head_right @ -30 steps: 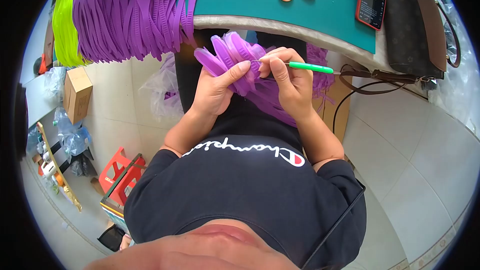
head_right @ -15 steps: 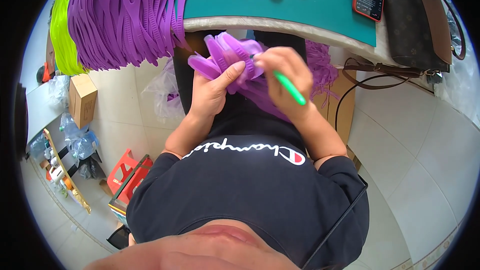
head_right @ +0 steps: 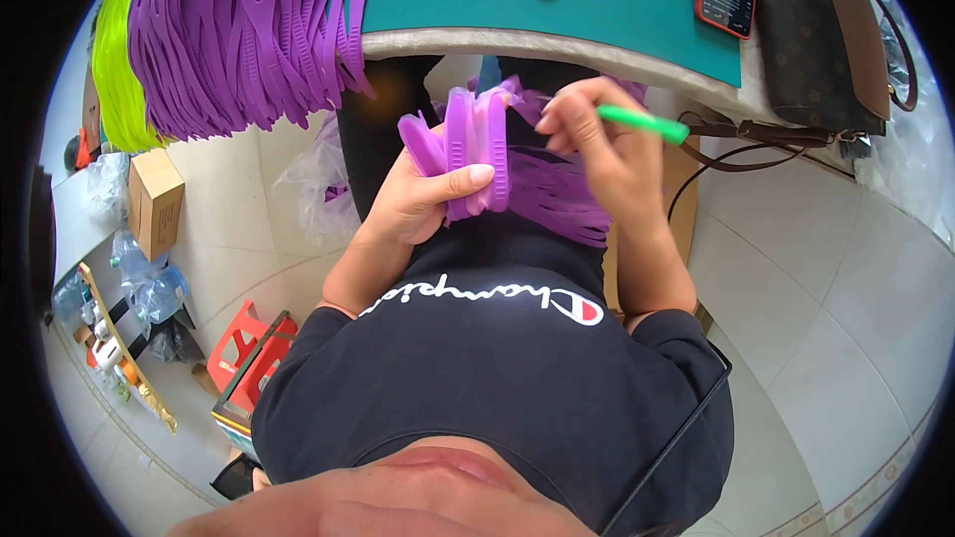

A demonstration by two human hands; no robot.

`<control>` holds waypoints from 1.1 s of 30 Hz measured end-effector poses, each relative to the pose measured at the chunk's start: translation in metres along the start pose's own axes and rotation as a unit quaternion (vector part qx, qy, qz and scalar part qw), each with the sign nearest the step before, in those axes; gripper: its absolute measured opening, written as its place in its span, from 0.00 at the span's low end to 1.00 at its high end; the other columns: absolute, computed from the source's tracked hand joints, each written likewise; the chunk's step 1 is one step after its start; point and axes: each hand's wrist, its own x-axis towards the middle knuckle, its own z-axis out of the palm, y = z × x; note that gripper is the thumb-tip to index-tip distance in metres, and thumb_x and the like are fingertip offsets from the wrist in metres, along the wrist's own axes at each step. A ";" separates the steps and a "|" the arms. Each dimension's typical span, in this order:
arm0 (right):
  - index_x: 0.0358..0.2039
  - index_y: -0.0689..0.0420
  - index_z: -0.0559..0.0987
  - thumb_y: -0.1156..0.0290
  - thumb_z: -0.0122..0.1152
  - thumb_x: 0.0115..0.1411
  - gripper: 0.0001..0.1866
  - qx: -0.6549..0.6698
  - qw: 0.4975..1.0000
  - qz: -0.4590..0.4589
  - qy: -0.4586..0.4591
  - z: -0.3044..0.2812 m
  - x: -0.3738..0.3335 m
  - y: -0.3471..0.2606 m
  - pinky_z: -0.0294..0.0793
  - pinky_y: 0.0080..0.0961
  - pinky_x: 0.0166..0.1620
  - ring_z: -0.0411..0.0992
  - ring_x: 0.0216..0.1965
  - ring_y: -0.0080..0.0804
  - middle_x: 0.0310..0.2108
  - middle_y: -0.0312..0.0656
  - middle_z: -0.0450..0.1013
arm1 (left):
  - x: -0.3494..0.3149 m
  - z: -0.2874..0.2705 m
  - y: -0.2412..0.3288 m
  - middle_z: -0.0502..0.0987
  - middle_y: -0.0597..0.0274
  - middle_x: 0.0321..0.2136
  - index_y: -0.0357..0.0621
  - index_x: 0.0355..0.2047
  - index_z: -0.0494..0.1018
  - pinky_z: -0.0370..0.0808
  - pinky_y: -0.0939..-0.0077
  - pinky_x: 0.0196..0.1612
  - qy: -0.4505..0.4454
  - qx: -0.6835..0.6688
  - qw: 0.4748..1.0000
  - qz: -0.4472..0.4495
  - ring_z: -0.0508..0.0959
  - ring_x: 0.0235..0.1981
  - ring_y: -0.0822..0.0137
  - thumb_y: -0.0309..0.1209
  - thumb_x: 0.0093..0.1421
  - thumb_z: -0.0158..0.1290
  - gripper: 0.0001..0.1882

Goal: Manually assembling and processing purple plastic fringe strips at a workbench using a specialized green tool and scissors.

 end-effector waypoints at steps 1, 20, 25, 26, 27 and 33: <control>0.32 0.62 0.74 0.66 0.52 0.66 0.12 -0.015 1.000 -0.010 0.005 0.007 -0.003 0.001 0.68 0.16 0.30 0.69 0.26 0.20 0.28 0.40 0.74 | 0.001 0.003 0.000 0.72 0.65 0.28 0.34 0.58 0.62 0.70 0.81 0.29 0.002 0.004 1.000 0.018 0.72 0.26 0.74 0.28 0.55 0.60 0.31; 0.30 0.61 0.78 0.54 0.66 0.51 0.20 -0.260 0.915 -0.306 0.042 0.113 0.395 -0.090 0.74 0.33 0.35 0.75 0.28 0.37 0.28 0.46 0.78 | -0.013 -0.001 -0.025 0.71 0.65 0.27 0.49 0.67 0.50 0.71 0.79 0.32 -0.089 -0.024 0.994 0.064 0.71 0.25 0.75 0.26 0.58 0.56 0.39; 0.27 0.60 0.80 0.52 0.67 0.46 0.21 -0.441 0.851 -0.286 0.010 0.168 0.419 -0.110 0.76 0.34 0.37 0.77 0.29 0.40 0.24 0.49 0.78 | -0.017 -0.016 -0.023 0.70 0.66 0.27 0.49 0.68 0.47 0.70 0.80 0.32 -0.071 0.019 0.996 0.040 0.71 0.26 0.75 0.26 0.59 0.56 0.40; 0.27 0.60 0.80 0.52 0.67 0.46 0.21 -0.445 0.850 -0.284 0.007 0.167 0.426 -0.114 0.76 0.34 0.37 0.77 0.29 0.40 0.24 0.49 0.78 | -0.016 -0.013 -0.019 0.70 0.66 0.26 0.49 0.68 0.47 0.70 0.80 0.32 -0.085 0.018 0.995 0.041 0.70 0.26 0.75 0.26 0.59 0.55 0.40; 0.27 0.60 0.80 0.53 0.69 0.45 0.20 -0.429 0.870 -0.242 -0.016 0.164 0.434 -0.120 0.76 0.31 0.35 0.77 0.28 0.37 0.24 0.47 0.78 | -0.015 -0.012 -0.017 0.70 0.66 0.26 0.49 0.68 0.47 0.70 0.80 0.32 -0.099 0.015 0.994 0.041 0.70 0.25 0.75 0.25 0.59 0.55 0.40; 0.22 0.60 0.78 0.63 0.69 0.45 0.13 -0.382 0.922 -0.064 0.015 0.175 0.481 -0.126 0.68 0.28 0.19 0.69 0.16 0.28 0.20 0.40 0.74 | -0.007 -0.018 -0.014 0.70 0.66 0.25 0.48 0.68 0.46 0.70 0.79 0.33 -0.095 0.019 0.993 0.062 0.70 0.25 0.75 0.26 0.59 0.54 0.40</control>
